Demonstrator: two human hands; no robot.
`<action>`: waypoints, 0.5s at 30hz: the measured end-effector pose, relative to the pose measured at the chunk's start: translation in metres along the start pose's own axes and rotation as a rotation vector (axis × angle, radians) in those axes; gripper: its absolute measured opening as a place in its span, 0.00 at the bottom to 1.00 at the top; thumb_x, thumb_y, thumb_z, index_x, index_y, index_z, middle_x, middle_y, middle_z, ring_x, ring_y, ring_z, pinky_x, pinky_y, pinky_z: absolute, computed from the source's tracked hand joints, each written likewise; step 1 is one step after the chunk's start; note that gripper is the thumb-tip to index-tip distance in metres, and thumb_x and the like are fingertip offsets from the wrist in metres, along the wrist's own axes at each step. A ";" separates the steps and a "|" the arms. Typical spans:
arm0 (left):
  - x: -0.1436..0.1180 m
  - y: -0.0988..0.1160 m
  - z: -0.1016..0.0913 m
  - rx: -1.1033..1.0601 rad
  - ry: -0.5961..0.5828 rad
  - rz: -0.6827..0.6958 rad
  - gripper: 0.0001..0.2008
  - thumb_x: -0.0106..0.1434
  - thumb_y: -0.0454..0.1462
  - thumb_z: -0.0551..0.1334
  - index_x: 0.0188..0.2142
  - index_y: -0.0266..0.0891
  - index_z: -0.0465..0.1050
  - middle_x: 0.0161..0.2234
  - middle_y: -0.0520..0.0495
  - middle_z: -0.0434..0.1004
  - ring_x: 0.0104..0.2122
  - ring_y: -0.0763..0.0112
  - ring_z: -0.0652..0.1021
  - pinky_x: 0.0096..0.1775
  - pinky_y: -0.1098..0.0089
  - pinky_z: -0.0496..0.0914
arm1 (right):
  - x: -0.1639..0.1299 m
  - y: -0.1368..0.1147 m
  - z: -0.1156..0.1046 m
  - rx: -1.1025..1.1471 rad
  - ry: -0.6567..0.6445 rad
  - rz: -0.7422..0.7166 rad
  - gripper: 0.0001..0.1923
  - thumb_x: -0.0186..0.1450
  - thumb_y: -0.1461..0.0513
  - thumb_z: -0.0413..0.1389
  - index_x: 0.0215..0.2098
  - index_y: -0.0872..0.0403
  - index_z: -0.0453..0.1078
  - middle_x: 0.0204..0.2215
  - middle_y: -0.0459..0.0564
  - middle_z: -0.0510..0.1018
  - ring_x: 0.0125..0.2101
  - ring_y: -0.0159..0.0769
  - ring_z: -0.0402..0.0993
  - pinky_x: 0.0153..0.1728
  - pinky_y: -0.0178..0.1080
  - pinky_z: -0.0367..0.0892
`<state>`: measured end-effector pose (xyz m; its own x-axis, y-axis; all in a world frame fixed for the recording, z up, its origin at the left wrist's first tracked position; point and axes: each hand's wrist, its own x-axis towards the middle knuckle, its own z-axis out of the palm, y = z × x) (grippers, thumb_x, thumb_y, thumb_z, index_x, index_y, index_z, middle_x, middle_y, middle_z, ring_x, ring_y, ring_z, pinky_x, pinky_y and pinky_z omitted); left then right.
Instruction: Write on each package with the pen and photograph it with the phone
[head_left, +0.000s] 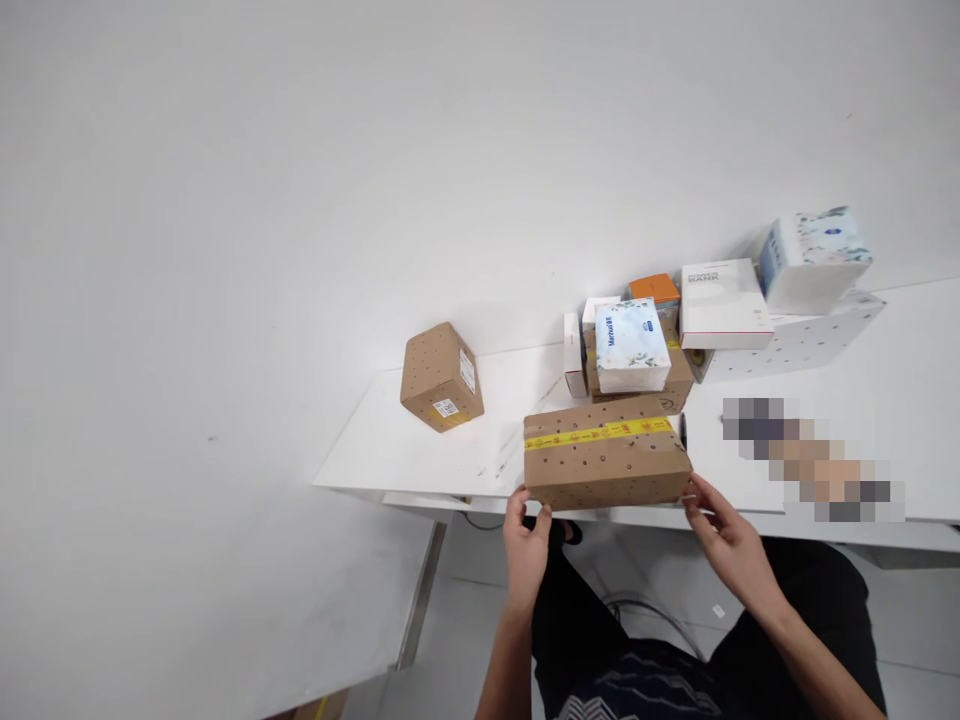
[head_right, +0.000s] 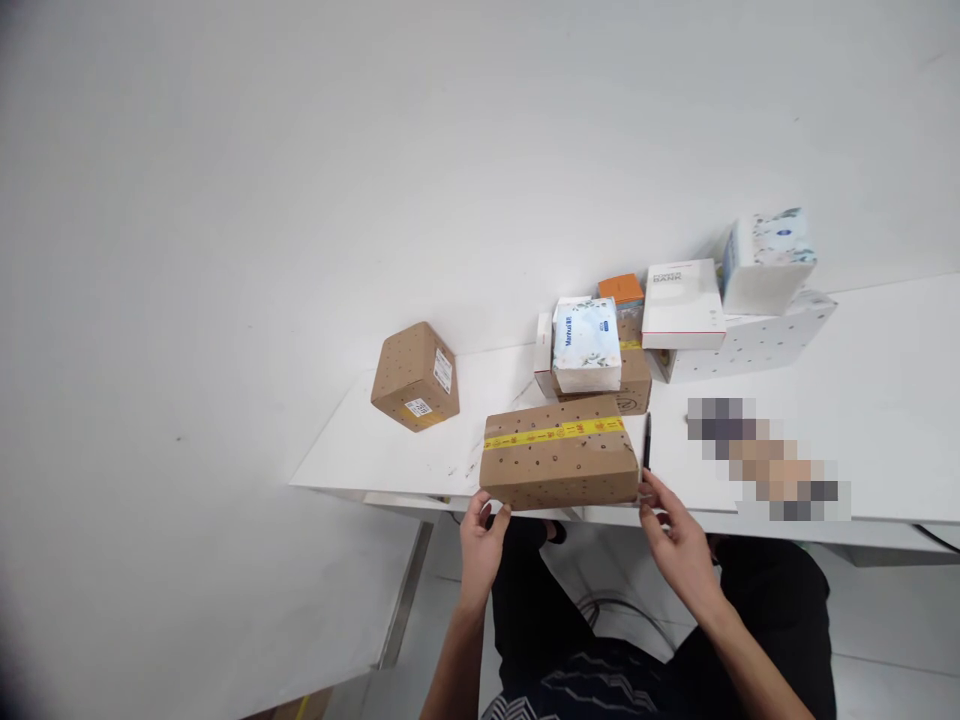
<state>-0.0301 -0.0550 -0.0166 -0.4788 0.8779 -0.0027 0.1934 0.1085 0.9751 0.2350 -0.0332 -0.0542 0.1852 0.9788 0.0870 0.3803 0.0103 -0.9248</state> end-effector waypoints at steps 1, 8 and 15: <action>0.001 -0.001 -0.001 0.014 0.005 0.015 0.11 0.55 0.40 0.65 0.39 0.41 0.73 0.45 0.45 0.75 0.50 0.61 0.73 0.56 0.58 0.62 | 0.007 0.002 -0.005 -0.075 0.016 -0.033 0.22 0.66 0.53 0.48 0.56 0.50 0.66 0.41 0.54 0.76 0.31 0.39 0.73 0.29 0.40 0.71; 0.001 0.001 -0.004 0.033 0.124 0.145 0.14 0.60 0.39 0.60 0.46 0.42 0.70 0.52 0.42 0.69 0.54 0.60 0.69 0.57 0.55 0.61 | 0.068 0.009 -0.024 -0.937 -0.085 -0.452 0.21 0.63 0.68 0.46 0.49 0.53 0.73 0.44 0.65 0.73 0.38 0.52 0.70 0.33 0.50 0.68; -0.009 0.021 -0.002 0.044 0.214 0.310 0.11 0.64 0.39 0.58 0.46 0.43 0.69 0.53 0.42 0.66 0.56 0.62 0.68 0.58 0.57 0.62 | 0.082 0.013 -0.027 -1.063 -0.231 -0.585 0.16 0.61 0.72 0.47 0.38 0.54 0.74 0.32 0.58 0.74 0.32 0.45 0.67 0.32 0.43 0.64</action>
<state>-0.0233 -0.0610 0.0044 -0.5590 0.7554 0.3418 0.3913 -0.1230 0.9120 0.2791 0.0414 -0.0489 -0.3836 0.8972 0.2188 0.9196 0.3929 0.0013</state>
